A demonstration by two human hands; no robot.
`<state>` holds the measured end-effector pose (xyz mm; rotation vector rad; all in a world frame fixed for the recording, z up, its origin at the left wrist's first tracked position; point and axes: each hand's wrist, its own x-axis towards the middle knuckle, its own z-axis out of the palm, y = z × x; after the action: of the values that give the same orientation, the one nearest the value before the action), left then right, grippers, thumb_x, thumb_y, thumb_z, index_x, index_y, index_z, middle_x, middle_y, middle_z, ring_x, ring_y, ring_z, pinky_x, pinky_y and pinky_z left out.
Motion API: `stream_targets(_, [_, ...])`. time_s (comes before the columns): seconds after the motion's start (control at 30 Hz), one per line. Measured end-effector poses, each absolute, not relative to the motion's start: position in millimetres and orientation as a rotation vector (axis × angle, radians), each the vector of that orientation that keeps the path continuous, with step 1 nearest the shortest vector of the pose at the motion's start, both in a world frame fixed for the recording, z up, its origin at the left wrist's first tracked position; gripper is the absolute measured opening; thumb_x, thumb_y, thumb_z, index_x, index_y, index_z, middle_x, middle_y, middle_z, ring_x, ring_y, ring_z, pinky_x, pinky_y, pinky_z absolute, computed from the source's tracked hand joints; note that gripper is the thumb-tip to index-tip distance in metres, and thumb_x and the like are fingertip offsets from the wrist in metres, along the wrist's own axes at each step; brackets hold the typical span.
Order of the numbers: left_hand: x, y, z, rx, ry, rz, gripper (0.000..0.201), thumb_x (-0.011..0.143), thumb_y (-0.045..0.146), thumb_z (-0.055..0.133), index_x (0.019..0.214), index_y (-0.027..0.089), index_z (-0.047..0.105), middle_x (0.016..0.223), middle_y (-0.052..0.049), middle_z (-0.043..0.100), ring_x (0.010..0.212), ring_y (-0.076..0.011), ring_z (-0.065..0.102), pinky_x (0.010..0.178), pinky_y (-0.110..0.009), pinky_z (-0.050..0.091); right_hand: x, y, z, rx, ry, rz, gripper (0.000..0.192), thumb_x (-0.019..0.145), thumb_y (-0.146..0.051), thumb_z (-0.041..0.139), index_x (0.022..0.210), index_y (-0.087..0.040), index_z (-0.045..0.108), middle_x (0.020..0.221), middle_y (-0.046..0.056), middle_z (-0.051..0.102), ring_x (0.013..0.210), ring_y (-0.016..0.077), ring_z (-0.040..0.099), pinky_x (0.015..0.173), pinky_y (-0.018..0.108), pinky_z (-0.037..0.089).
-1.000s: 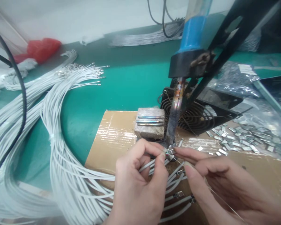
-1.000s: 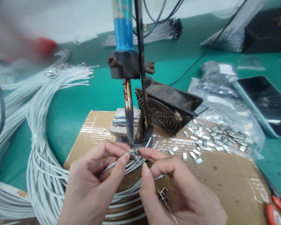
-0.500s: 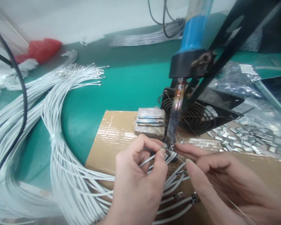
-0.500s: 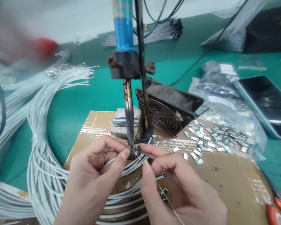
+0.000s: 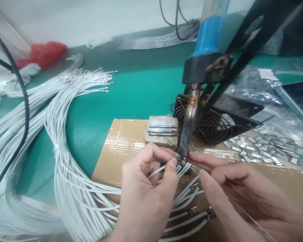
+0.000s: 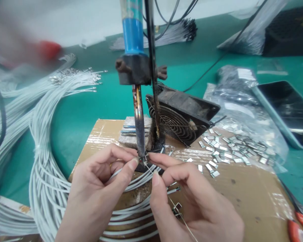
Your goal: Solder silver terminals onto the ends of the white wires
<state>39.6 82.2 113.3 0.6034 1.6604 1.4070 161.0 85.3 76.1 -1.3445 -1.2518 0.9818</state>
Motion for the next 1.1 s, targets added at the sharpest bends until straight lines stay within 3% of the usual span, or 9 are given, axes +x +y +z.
stream_targets(0.2, [36.0,82.0,110.6,0.653,1.645,1.369,0.012,0.078,0.012,0.081,0.072,0.017,0.072,0.085,0.000,0.079,0.054,-0.0044,0.046,0.048,-0.014,0.034,177.1,93.1,61.5,-1.158,-1.512,0.837,0.016,0.098,-0.025,0.078,0.086,-0.029,0.070,0.112,-0.002,0.088,0.095,0.0131,0.087,0.084,0.010,0.064])
stream_targets(0.43, [35.8,80.6,108.5,0.684,1.655,1.370,0.012,0.080,0.014,0.081,0.073,0.018,0.072,0.085,0.001,0.078,0.053,-0.0044,0.045,0.048,-0.015,0.034,178.4,95.7,61.4,-1.149,-1.517,0.851,0.015,0.099,-0.021,0.078,0.088,-0.028,0.070,0.116,0.000,0.088,0.097,0.0152,0.087,0.086,0.013,0.066])
stream_targets(0.67, [30.0,78.8,104.0,0.861,1.696,1.324,0.012,0.084,0.014,0.077,0.077,0.021,0.072,0.092,-0.001,0.083,0.066,-0.0111,0.065,0.047,-0.017,0.038,179.9,93.5,60.0,-1.173,-1.534,0.819,0.015,0.099,-0.027,0.078,0.087,-0.030,0.070,0.114,-0.002,0.088,0.097,0.0144,0.087,0.085,0.011,0.064])
stream_targets(1.1, [36.6,80.0,107.9,0.728,1.687,1.358,0.012,0.079,0.012,0.079,0.072,0.019,0.072,0.087,0.000,0.081,0.056,-0.0060,0.049,0.049,-0.016,0.036,179.3,94.9,60.1,-1.149,-1.526,0.864,0.016,0.098,-0.023,0.078,0.087,-0.029,0.069,0.112,-0.001,0.089,0.095,0.0163,0.088,0.085,0.014,0.066])
